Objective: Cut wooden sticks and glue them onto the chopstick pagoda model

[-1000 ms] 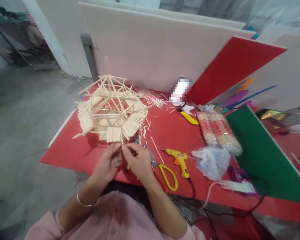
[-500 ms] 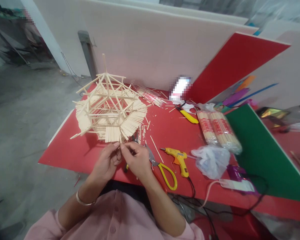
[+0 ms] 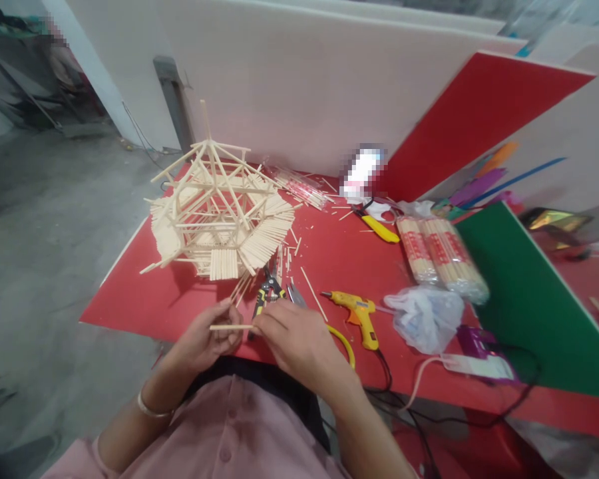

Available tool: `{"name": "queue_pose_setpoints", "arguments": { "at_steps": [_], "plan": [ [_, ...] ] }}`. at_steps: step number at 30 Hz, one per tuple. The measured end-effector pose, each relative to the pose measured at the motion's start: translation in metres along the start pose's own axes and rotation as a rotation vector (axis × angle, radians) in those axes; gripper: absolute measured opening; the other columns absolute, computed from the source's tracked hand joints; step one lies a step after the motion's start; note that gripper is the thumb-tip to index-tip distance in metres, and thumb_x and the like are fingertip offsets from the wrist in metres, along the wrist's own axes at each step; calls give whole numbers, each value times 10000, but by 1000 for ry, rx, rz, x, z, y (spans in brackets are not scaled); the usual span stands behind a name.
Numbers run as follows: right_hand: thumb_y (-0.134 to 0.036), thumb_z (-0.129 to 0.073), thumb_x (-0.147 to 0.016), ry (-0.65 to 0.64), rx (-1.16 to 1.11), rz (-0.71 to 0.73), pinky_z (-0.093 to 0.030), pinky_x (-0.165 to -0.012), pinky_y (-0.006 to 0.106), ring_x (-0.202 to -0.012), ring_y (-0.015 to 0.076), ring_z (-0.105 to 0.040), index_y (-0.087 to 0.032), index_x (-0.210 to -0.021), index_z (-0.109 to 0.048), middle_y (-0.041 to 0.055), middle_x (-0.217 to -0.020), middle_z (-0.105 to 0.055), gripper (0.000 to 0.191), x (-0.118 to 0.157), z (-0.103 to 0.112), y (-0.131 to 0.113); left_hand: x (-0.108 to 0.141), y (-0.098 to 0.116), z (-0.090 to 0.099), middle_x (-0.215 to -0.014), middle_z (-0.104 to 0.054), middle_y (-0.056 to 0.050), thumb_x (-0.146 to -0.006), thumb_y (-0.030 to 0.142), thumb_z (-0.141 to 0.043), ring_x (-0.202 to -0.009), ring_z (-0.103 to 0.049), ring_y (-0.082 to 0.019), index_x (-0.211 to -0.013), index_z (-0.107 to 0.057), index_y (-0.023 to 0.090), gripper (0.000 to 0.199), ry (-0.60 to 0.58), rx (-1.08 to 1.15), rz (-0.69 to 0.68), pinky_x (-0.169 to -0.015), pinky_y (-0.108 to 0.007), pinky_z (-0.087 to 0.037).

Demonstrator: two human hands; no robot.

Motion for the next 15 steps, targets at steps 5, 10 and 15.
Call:
{"name": "queue_pose_setpoints", "arguments": {
  "at_steps": [5,10,15],
  "plan": [
    [-147,-476,-933,-10,159,124,-454,-647,270,-712,148,-570,-185,-926,-668,48,-808,-685,196,-3,12,-4,9,-1,-11,-474,-552,-14,-699,386,-760,-325,-304,-18,-633,-679,110,295,-200,-101,65,-369,-202,-135],
    [-178,-587,-882,352,-1,-144,-498,-711,263,-783,153,-642,-214,-965,-670,50,-866,-710,123,7,18,-2,10,11,-14,-467,-507,25,-662,384,-802,-358,-304,-19,-631,-676,128,287,7,-54,-203,-379,-193,-122],
    [-238,-628,-858,321,-358,-313,-481,-583,240,-596,123,-604,-213,-836,-678,7,-697,-676,60,9,-10,-14,6,17,-20,-458,-411,69,-607,420,-826,-397,-285,-24,-701,-709,138,320,162,44,-318,-398,-178,-173]
  ]
}}
Point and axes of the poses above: each hand's wrist, its own x-axis away from the middle knuckle, its own z-axis out of the back of the hand, y = z × x, the point moved 5 cm from there along -x, towards the middle knuckle
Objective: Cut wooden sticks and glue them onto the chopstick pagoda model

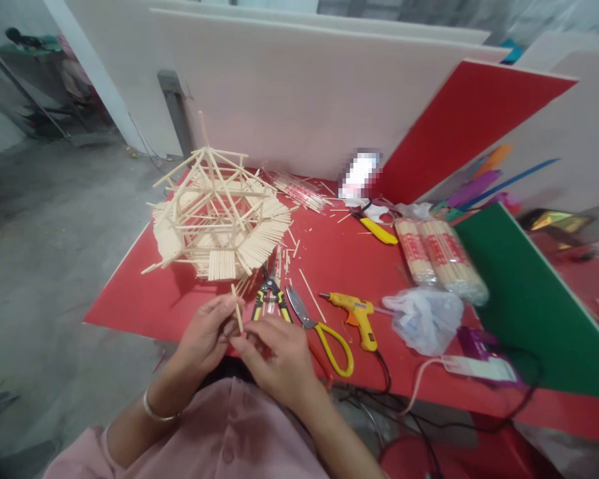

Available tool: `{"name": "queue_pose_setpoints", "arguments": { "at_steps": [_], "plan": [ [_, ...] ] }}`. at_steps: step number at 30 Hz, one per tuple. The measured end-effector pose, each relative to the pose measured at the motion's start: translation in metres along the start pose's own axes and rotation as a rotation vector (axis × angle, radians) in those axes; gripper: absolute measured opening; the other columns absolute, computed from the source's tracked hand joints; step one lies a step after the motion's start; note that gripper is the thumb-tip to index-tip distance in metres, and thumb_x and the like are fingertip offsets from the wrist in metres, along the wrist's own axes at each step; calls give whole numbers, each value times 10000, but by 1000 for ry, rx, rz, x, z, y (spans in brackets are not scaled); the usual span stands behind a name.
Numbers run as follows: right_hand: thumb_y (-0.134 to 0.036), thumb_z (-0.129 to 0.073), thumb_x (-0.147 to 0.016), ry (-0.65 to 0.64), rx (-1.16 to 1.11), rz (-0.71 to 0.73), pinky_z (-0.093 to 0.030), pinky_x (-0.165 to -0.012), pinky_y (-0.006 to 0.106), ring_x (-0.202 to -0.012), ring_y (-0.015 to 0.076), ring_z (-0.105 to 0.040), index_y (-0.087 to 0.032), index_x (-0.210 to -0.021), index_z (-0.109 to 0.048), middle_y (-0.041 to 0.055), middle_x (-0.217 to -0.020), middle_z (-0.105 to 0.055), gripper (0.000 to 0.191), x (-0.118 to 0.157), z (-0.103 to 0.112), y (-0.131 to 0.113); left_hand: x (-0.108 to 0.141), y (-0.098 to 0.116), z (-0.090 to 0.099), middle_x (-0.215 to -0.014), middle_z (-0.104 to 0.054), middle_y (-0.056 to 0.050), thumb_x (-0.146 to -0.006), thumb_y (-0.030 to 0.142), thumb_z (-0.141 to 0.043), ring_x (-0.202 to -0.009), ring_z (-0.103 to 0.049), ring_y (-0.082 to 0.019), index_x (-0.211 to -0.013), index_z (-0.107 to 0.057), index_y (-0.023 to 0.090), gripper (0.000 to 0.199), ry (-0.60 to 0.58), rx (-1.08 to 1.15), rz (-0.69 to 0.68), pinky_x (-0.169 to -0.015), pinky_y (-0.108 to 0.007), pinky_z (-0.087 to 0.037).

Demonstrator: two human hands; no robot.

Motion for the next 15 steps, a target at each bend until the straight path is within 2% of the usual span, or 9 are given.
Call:
{"name": "queue_pose_setpoints", "arguments": {
  "at_steps": [4,9,15],
  "plan": [
    [-235,-556,-909,-7,-81,-89,-482,-610,233,-617,114,-609,-224,-788,-688,5,-709,-689,180,-7,-13,3,-6,-2,-3,-502,-457,58,-597,405,-825,-411,-300,-28,-733,-709,149,312,59,24,13,-394,-184,-187],
    [-273,-537,-927,45,-54,-162,-466,-600,245,-592,119,-593,-224,-665,-646,-2,-641,-668,288,-20,-15,11,-14,-6,-3,-459,-424,67,-658,437,-780,-402,-315,-33,-773,-699,127,340,32,51,20,-387,-181,-164],
    [-281,-520,-937,51,22,-102,-434,-588,247,-546,108,-544,-228,-621,-614,-13,-589,-617,335,-33,-20,14,-19,-7,3,-481,-422,65,-681,407,-755,-413,-333,-35,-735,-647,131,301,41,89,21,-378,-172,-162]
  ]
}}
Point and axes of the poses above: each hand's wrist, its own x-axis away from the middle knuckle, its own z-axis out of the back of the hand, y = z × x, the point moved 5 cm from there along -x, towards the middle knuckle
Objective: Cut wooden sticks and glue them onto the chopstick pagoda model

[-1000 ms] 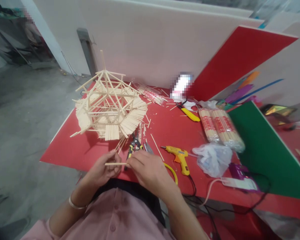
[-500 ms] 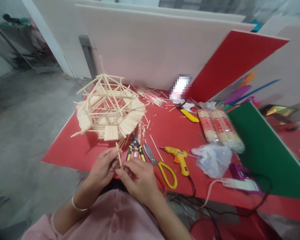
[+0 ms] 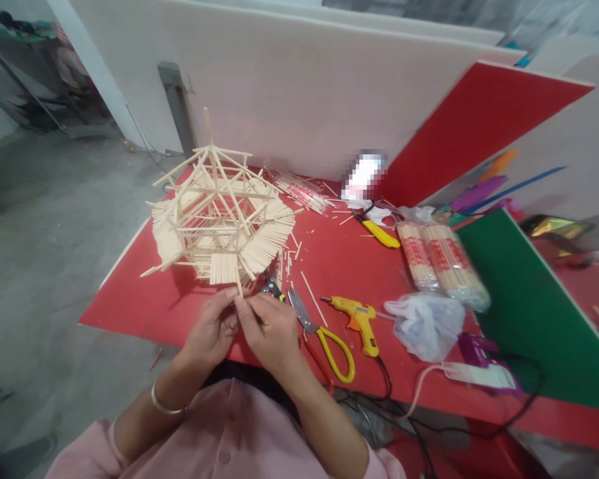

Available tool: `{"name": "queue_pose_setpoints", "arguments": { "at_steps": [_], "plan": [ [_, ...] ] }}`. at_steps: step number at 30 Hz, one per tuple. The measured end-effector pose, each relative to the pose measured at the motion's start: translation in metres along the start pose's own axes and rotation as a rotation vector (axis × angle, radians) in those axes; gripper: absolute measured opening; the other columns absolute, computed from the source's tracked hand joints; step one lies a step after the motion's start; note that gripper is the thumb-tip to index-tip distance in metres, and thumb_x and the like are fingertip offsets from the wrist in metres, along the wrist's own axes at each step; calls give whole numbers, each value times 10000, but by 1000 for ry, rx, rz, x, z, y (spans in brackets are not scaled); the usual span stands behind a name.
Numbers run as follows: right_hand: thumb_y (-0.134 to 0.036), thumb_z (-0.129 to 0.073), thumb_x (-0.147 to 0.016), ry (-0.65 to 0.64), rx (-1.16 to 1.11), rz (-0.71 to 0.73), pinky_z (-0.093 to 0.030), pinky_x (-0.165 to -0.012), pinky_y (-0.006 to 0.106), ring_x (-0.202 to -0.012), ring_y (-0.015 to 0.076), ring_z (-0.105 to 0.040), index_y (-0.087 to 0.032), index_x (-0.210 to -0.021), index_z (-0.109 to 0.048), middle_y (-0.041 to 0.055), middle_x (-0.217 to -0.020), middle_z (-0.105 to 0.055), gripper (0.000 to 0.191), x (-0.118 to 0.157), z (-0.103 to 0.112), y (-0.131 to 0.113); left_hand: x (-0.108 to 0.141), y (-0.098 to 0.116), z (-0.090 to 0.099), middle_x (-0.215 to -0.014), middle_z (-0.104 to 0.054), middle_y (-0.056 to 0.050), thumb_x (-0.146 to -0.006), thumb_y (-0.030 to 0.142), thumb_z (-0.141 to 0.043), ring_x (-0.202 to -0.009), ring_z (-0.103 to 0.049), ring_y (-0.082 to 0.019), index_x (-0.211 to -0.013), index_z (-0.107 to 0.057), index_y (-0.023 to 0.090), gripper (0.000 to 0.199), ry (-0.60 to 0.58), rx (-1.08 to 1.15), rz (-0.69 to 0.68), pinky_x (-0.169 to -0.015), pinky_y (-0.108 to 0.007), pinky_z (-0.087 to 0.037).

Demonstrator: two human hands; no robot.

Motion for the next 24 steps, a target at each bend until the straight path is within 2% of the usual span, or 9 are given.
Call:
{"name": "queue_pose_setpoints", "arguments": {
  "at_steps": [10,24],
  "plan": [
    [-288,-509,-945,23,86,12,-391,-565,244,-545,101,-500,-211,-599,-552,-12,-574,-562,356,-7,-1,4,-10,3,0,-434,-421,54,-682,396,-735,-396,-325,-42,-582,-559,151,317,33,-23,-51,-384,-198,-154],
    [-300,-523,-940,13,17,-18,-434,-606,253,-586,115,-557,-223,-627,-598,-4,-614,-626,331,-8,-3,11,-12,9,-4,-421,-398,55,-644,372,-729,-397,-317,-43,-499,-502,164,340,71,-69,-58,-392,-207,-157]
  ]
}}
Point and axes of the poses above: each hand's wrist, its own x-axis away from the middle knuckle, its own z-axis out of the back of the hand, y = z × x, the point moved 5 cm from there along -x, towards the middle knuckle
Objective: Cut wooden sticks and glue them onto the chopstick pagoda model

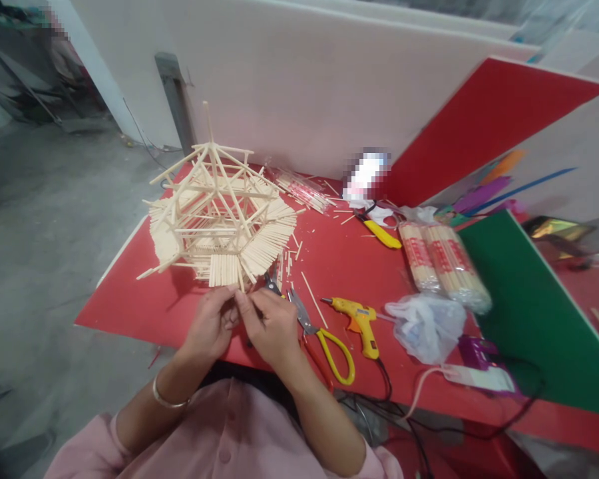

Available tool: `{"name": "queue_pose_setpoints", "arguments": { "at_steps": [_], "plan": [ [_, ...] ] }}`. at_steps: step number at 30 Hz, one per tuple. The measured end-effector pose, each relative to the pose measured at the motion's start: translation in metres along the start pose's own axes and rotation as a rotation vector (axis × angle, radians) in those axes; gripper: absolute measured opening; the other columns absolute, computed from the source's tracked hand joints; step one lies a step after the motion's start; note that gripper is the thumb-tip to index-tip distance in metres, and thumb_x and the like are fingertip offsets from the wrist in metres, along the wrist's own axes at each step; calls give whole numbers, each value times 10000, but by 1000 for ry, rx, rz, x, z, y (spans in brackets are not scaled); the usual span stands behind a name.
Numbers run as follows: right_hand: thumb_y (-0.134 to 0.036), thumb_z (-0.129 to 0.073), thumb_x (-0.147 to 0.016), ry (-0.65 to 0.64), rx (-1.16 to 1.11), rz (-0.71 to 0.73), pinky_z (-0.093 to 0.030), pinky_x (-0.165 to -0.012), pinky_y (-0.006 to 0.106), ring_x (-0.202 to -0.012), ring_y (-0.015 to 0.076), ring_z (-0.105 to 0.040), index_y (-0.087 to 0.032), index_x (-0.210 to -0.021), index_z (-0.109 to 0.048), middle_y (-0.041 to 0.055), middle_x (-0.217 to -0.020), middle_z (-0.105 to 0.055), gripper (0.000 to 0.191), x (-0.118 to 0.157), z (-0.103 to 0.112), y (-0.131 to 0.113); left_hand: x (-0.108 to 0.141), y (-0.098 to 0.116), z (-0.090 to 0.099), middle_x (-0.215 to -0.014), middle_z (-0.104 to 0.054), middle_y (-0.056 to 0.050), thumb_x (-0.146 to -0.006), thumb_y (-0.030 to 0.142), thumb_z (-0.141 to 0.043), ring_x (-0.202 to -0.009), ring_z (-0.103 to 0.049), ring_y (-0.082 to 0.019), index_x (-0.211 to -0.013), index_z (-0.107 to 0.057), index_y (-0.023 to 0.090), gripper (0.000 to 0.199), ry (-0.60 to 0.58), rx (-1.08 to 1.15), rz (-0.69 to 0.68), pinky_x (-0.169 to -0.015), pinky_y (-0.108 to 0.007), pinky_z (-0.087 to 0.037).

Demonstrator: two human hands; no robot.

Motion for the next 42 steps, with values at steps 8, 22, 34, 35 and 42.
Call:
{"name": "queue_pose_setpoints", "arguments": {
  "at_steps": [8,22,34,35,42],
  "plan": [
    [-295,-538,-931,-15,-22,13,-430,-601,249,-586,110,-564,-220,-635,-611,-12,-619,-624,314,0,-2,1,1,1,0,-435,-404,53,-620,350,-712,-405,-298,-55,-650,-667,146,210,14,-19,30,-395,-210,-130],
    [-277,-540,-935,-9,0,70,-407,-578,224,-554,92,-538,-203,-625,-612,-20,-582,-593,326,1,-2,0,1,0,2,-449,-435,40,-596,296,-675,-427,-313,-60,-690,-730,138,192,37,-3,64,-402,-195,-151],
    [-244,-545,-932,-9,-10,93,-405,-575,228,-556,89,-531,-203,-630,-602,-23,-586,-594,310,0,-2,-2,1,0,2,-437,-415,48,-603,277,-679,-413,-295,-50,-694,-730,130,180,22,-1,75,-402,-202,-130],
    [-245,-543,-932,-11,-11,90,-408,-581,228,-559,90,-536,-202,-628,-600,-22,-586,-593,312,0,-2,-1,0,-1,2,-436,-415,48,-602,274,-678,-413,-296,-50,-694,-729,129,179,21,-1,75,-402,-203,-128],
    [-239,-542,-933,-15,-28,93,-415,-597,228,-574,92,-543,-201,-644,-602,-20,-600,-596,298,1,-4,1,-1,-1,3,-425,-393,61,-608,285,-702,-408,-275,-48,-698,-724,125,184,11,3,60,-405,-212,-121]
  ]
}}
Point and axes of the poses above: each hand's wrist, its own x-axis away from the middle knuckle, its own z-axis out of the back of the hand, y = z × x, the point moved 5 cm from there along -x, towards the middle knuckle
